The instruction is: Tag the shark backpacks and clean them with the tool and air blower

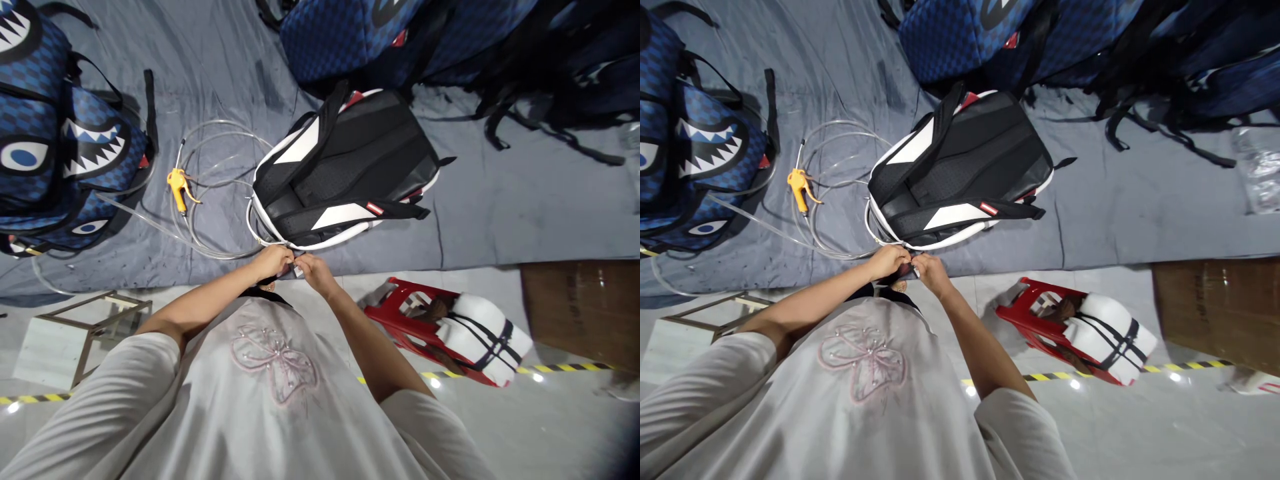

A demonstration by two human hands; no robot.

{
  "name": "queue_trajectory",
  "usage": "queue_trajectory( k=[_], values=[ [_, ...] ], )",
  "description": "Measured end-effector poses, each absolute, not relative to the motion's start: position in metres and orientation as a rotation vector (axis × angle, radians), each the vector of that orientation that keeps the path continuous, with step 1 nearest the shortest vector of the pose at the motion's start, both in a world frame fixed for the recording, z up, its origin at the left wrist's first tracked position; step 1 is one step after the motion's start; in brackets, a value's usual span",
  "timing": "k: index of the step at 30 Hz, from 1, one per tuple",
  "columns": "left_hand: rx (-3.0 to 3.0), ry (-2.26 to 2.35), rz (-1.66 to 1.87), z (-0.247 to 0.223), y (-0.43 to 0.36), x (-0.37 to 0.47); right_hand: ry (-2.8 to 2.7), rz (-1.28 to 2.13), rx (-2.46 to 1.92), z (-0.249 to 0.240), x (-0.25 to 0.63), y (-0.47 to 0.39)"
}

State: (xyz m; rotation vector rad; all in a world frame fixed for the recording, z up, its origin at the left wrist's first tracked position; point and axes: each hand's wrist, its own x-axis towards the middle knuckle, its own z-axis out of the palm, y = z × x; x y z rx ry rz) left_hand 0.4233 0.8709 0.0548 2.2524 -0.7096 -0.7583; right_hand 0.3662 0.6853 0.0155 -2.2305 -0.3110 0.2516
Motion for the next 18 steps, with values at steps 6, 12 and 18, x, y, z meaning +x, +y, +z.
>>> queue_trajectory(
  k=[6, 12, 18],
  values=[
    [2.308, -0.794, -0.778, 0.0537, 0.8690, 0.4226, -0.308, 0.293, -2.243, 0.0156, 0.3658, 0.6874],
    [2.343, -0.870, -0.781, 0.0516, 0.8687, 0.4242, -0.245, 0.366, -2.203, 0.0140, 0.3650, 0.6898],
    [2.366, -0.872, -0.792, 0.0547, 0.8674, 0.4258, -0.065, 0.381, -2.110, 0.0127, 0.3636, 0.6920]
  ],
)
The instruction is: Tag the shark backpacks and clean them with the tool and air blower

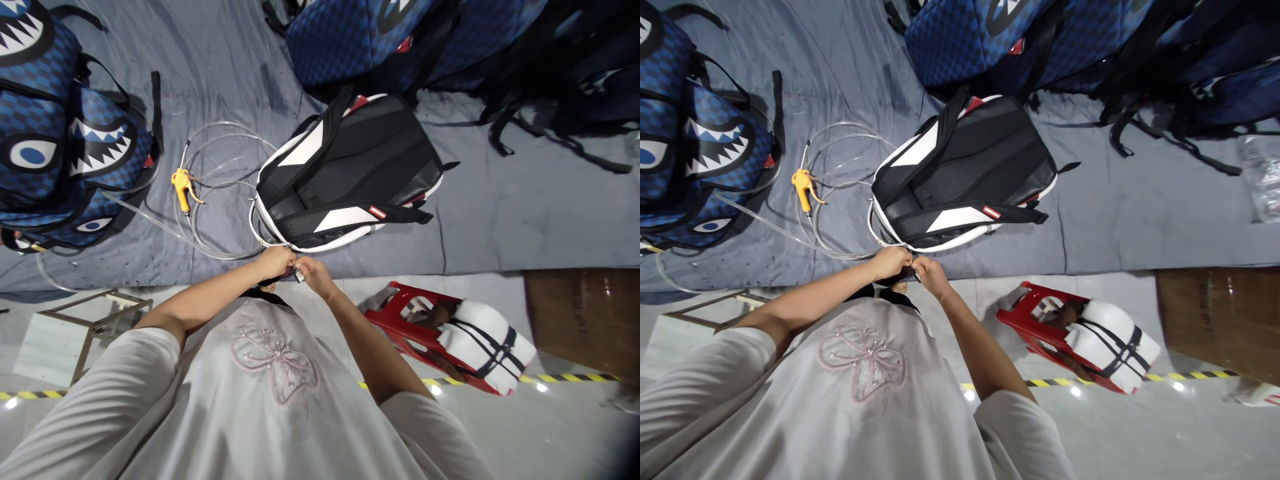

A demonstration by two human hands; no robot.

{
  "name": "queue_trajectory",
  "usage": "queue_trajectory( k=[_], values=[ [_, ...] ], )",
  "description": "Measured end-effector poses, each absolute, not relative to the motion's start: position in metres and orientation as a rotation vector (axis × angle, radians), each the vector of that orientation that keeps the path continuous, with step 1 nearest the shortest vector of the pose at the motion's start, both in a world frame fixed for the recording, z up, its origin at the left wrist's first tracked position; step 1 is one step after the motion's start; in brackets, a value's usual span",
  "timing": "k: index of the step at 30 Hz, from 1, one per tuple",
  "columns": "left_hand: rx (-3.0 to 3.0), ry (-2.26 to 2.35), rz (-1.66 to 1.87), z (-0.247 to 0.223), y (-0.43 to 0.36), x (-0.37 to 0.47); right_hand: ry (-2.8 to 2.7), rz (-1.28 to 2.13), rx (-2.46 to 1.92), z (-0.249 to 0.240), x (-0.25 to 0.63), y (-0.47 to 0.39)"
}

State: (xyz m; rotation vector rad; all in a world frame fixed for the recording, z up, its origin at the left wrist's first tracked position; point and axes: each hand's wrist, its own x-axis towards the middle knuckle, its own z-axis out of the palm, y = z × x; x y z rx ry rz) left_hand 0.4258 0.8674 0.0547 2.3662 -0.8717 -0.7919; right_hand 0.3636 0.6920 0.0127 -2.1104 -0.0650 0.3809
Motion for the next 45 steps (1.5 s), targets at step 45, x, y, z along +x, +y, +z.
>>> queue_trajectory(
  k=[45],
  values=[
    [2.193, -0.532, -0.706, 0.051, 0.868, 0.411, 0.052, 0.345, -1.958, 0.013, 0.359, 0.692]
  ],
)
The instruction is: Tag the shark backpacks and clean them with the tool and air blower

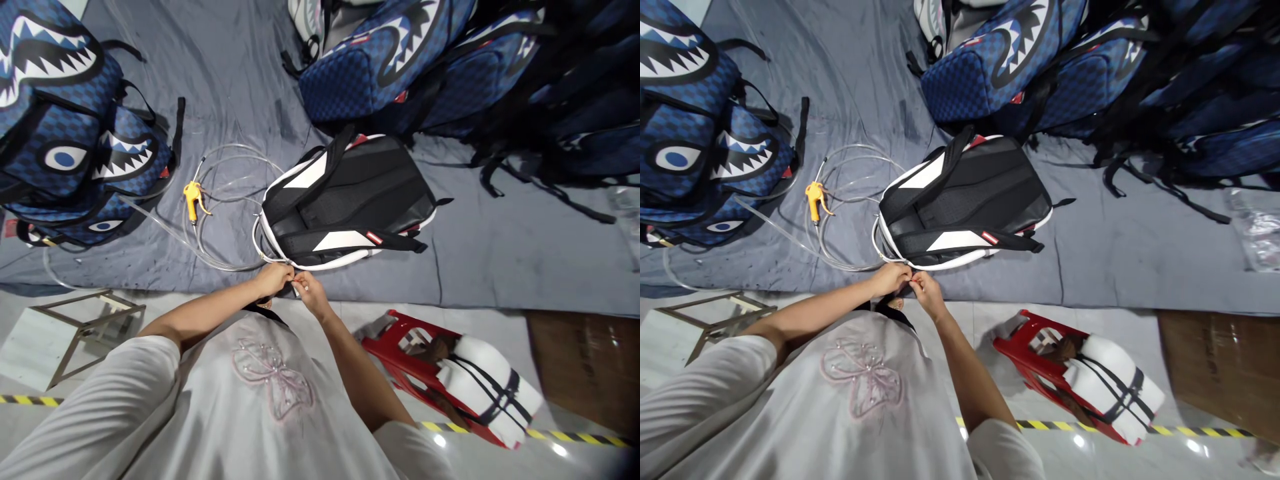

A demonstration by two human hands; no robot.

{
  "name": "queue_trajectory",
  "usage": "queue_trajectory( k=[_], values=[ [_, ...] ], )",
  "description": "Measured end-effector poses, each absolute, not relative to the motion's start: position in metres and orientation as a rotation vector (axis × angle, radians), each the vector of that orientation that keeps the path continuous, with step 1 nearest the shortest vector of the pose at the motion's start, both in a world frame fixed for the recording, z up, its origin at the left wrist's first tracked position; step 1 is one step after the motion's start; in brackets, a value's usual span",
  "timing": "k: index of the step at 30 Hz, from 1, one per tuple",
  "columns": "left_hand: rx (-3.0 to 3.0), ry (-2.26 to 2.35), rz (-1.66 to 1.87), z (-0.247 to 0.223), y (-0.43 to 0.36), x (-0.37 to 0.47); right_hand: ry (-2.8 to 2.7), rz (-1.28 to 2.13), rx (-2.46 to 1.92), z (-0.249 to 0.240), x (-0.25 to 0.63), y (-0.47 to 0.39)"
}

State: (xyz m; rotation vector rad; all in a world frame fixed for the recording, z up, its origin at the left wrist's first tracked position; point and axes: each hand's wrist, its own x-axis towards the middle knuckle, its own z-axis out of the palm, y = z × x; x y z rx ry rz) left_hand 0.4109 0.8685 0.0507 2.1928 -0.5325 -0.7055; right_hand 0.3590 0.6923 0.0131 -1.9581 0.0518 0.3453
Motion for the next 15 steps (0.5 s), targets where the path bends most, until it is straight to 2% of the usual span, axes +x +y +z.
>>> queue_trajectory(
  k=[5, 15],
  values=[
    [2.105, -0.483, -0.689, 0.046, 0.870, 0.407, 0.106, 0.386, -1.852, 0.008, 0.356, 0.692],
    [2.006, -0.427, -0.675, 0.043, 0.872, 0.405, 0.340, 0.255, -1.600, 0.000, 0.350, 0.709]
  ],
)
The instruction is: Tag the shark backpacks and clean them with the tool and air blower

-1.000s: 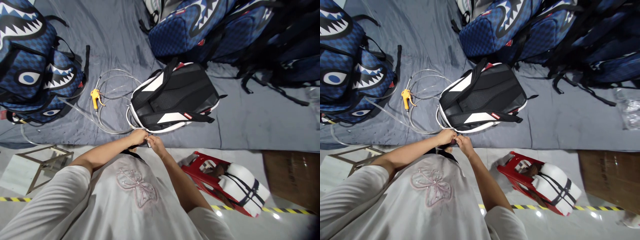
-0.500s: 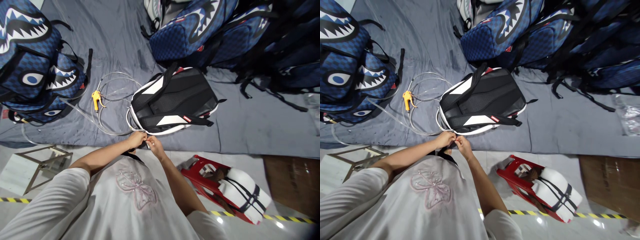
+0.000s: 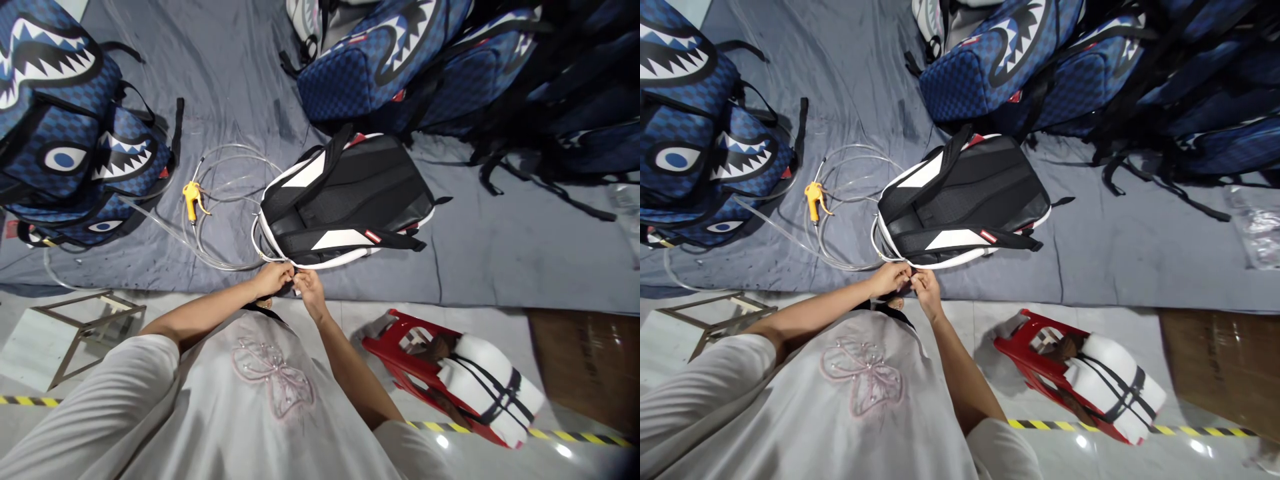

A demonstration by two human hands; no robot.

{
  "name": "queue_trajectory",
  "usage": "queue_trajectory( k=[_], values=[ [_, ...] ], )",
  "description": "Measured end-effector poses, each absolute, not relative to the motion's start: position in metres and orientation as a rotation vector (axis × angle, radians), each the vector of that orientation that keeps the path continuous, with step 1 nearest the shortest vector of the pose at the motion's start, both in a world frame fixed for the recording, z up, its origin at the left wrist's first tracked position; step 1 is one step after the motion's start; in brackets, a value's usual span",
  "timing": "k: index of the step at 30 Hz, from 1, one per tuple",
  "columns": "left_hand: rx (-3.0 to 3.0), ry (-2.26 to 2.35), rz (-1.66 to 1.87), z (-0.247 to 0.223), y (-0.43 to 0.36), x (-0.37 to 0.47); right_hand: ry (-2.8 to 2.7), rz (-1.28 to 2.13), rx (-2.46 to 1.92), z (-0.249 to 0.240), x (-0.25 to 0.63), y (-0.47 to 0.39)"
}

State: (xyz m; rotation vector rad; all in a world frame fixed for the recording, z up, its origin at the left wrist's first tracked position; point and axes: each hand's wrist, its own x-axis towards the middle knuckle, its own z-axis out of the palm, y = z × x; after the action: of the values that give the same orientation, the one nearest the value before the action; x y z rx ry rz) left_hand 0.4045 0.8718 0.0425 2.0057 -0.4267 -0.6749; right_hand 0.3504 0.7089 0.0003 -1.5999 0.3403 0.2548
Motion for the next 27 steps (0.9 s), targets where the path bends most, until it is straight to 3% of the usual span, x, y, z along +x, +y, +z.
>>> queue_trajectory(
  k=[27],
  values=[
    [2.007, -0.366, -0.592, 0.043, 0.858, 0.399, 0.421, 0.179, -1.492, -0.002, 0.350, 0.702]
  ],
)
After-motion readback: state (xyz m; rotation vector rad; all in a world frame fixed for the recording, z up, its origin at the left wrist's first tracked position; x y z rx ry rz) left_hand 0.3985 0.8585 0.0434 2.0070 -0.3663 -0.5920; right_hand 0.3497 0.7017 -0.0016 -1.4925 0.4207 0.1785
